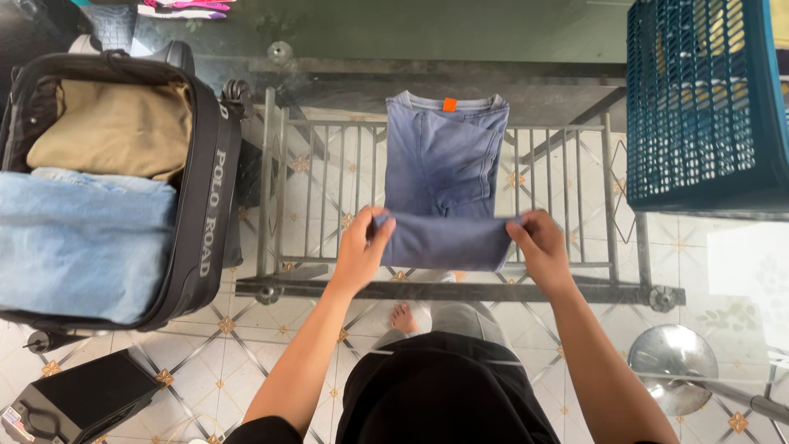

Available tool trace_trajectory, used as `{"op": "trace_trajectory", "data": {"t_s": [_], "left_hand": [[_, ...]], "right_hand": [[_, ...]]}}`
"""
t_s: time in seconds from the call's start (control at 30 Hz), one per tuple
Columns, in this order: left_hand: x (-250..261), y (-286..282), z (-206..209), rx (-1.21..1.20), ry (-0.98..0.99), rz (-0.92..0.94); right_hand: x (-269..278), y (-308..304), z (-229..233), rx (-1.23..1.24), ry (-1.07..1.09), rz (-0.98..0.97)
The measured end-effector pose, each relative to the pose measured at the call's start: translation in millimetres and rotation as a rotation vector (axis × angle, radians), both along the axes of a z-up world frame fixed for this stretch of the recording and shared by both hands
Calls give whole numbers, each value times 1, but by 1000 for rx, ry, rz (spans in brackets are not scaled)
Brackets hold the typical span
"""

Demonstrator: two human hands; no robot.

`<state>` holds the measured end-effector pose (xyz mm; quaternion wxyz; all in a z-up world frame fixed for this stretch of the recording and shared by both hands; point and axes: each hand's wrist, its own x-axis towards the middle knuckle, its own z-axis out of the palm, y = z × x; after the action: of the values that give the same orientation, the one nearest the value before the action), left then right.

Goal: The person folds a pair of blue jeans, a yellow sleeveless shirt, and a striped polo shirt on a glass table and places them into a black suitcase. The person retrieves each item from a blue laundry basket, folds it neatly, and stacks it in the suitcase.

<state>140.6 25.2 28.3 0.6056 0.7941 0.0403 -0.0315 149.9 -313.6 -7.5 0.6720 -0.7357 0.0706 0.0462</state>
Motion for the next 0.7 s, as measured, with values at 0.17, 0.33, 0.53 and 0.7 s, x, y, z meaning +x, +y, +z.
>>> {"op": "trace_trajectory", "data": {"t_s": [0.17,0.33,0.53,0.7], "left_hand": [[81,-17,-37,91,-113,109],[91,-27,-57,497,-277,234],[63,-65,-61,830,-407,-117],[71,-54,-71,810,-277,-298]], "right_hand": [[74,26,-34,15,114,-130],[77,33,-27,-542,-119,-85],[43,92,-19,-911,-514,133],[54,101,-27,-1106,-438,335]]}}
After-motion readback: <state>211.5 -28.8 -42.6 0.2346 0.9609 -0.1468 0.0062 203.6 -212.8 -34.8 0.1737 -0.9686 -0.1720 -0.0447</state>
